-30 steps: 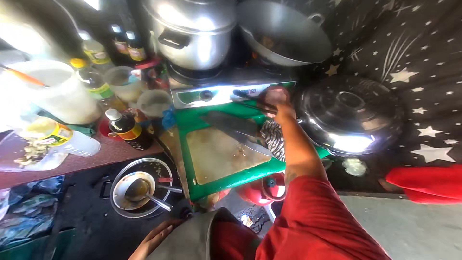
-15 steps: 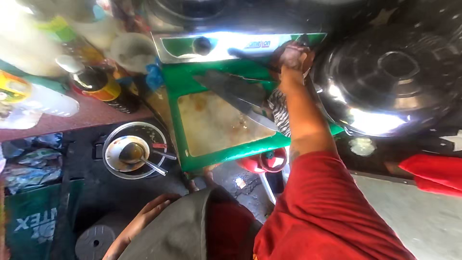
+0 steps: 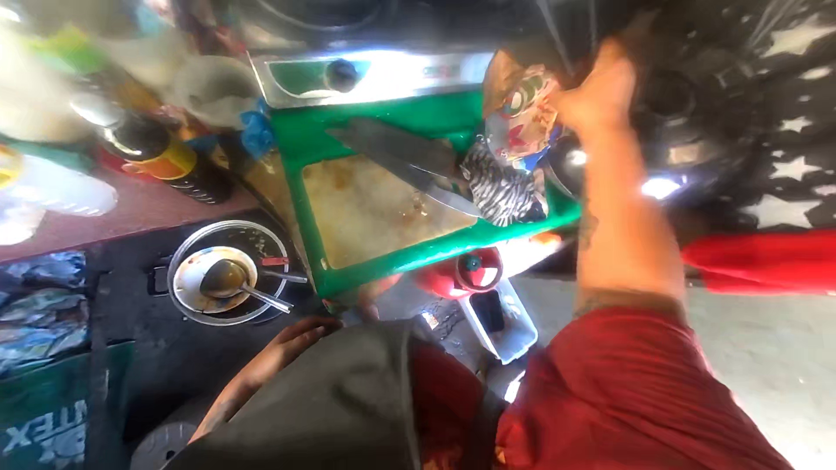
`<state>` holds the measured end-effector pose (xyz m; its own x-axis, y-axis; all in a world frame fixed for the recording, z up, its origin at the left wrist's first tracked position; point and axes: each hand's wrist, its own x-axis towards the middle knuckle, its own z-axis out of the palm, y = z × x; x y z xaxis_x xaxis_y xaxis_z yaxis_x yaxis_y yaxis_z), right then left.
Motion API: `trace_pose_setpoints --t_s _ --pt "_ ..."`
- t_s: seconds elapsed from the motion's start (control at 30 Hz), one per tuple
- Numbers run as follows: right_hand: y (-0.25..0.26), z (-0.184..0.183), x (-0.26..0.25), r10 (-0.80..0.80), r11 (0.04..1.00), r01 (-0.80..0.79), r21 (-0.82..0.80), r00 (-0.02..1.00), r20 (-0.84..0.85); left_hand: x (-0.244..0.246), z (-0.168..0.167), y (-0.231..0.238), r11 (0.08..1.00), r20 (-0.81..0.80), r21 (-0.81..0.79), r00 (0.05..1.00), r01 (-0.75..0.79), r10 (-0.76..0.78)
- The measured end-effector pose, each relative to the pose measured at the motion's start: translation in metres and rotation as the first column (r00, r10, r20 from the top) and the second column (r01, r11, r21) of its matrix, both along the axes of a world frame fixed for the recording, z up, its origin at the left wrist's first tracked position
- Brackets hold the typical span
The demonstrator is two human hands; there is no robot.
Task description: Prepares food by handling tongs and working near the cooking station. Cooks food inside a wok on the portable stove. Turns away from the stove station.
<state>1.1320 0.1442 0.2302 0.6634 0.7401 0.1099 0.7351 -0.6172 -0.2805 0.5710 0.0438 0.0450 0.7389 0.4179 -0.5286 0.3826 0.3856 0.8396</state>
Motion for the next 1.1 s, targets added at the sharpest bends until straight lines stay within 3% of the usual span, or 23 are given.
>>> trace_pose_setpoints --t_s 0.13,0.3,0.4,0.53,0.63,0.73,0.83,0.97,1.0,1.07,1.1 --pt "-0.100 0.040 -0.007 -0.018 0.997 0.026 0.067 0.993 -0.116 0.021 0.003 0.012 0.994 0.004 0.019 0.994 0.107 -0.107" --pt "-0.206 0.030 -0.035 -0.258 0.965 0.247 -0.092 0.956 -0.138 0.049 -0.002 0.028 0.952 0.018 0.056 0.953 0.302 -0.303" --pt "-0.246 -0.014 -0.049 -0.430 0.896 0.404 -0.183 0.893 -0.135 0.061 -0.004 0.031 0.933 0.028 0.046 0.934 0.356 -0.357" --pt "-0.267 -0.102 -0.067 -0.534 0.845 0.504 -0.178 0.813 -0.234 0.067 -0.005 0.032 0.915 0.001 0.054 0.916 0.400 -0.401" --pt "-0.267 -0.163 -0.076 -0.488 0.872 0.441 -0.211 0.806 -0.335 0.070 -0.003 0.031 0.901 -0.008 0.059 0.903 0.429 -0.430" --pt "-0.266 -0.184 -0.083 -0.389 0.921 0.346 -0.178 0.822 -0.416 0.069 -0.004 0.030 0.908 0.001 0.035 0.908 0.418 -0.419" --pt "-0.273 -0.173 -0.084 -0.299 0.938 0.345 0.021 0.840 -0.452 0.065 -0.003 0.029 0.915 0.011 0.038 0.915 0.402 -0.403" --pt "-0.257 -0.145 -0.081 -0.100 0.891 0.265 0.368 0.906 -0.410 0.058 -0.002 0.025 0.936 0.005 0.038 0.937 0.350 -0.350" --pt "-0.238 -0.114 -0.098 -0.123 0.911 0.269 0.313 0.901 -0.416 0.057 -0.002 0.024 0.941 0.008 0.026 0.941 0.337 -0.338" --pt "-0.186 -0.037 -0.132 -0.318 0.944 0.311 -0.111 0.765 -0.560 0.056 -0.003 0.022 0.946 0.011 0.018 0.946 0.324 -0.324" --pt "-0.171 -0.036 -0.128 -0.326 0.945 0.280 -0.169 0.758 -0.565 0.056 -0.003 0.021 0.948 0.011 0.018 0.948 0.319 -0.319"
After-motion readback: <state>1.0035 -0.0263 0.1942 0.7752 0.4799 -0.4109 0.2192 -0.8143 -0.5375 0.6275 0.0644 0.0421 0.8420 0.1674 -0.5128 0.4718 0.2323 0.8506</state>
